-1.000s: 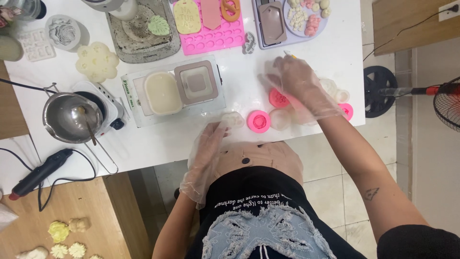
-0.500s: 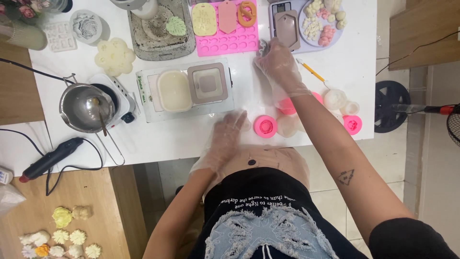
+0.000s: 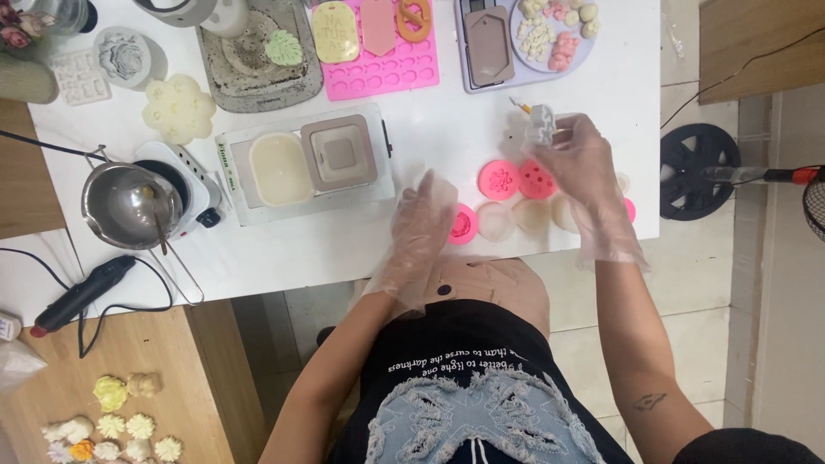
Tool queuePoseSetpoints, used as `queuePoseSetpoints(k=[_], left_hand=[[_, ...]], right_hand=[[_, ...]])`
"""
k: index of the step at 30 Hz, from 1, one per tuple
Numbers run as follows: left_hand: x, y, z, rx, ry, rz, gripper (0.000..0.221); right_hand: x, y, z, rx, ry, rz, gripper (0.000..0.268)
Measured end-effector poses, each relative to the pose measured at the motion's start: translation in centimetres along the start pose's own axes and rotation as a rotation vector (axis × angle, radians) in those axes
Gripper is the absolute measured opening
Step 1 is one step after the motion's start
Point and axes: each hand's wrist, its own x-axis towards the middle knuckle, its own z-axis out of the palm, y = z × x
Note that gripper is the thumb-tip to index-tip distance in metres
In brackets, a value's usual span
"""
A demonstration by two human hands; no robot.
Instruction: Using a small tool to detail and clean a wax leaf decoration after removing it from a mold.
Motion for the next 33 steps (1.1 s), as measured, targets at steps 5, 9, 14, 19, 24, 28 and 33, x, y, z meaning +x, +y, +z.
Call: queuePoseSetpoints(k=[5, 9, 14, 19, 24, 28, 33], left_hand=[[4.1, 3.4, 1.5, 0.228, 0.138, 0.141, 0.074], [6.1, 2.2, 3.7, 0.255, 0.092, 0.183, 0.061], [6.2, 0.2, 1.9, 0.474, -0.12, 0.539, 0.029], [6.0, 1.8, -0.6, 0.292, -0.18, 0.387, 0.034], [6.0, 2.1, -2.2, 0.056, -0.235, 0.205, 0.041], [5.4, 2.7, -2.5, -0.156, -0.133, 0.213, 0.033], [4.6, 1.7, -1.7, -0.237, -0.096, 0.108, 0.033]], right_hand=[[-3.8, 0.9, -2.0, 0.204, 0.115, 0.105, 0.043], [-5.1, 0.6, -3.1, 0.261, 0.131, 0.218, 0.043], [-5.2, 2.6, -3.2, 0.178, 0.079, 0.223, 0.047], [-2.0, 2.6, -1.2, 0.035, -0.072, 0.084, 0.055], [2.2, 0.3, 2.4, -0.028, -0.184, -0.177, 0.057], [3.2, -2.9, 3.6, -0.244, -0.268, -0.179, 0.049], [5.1, 0.9, 6.8, -0.348, -0.327, -0.388, 0.037]])
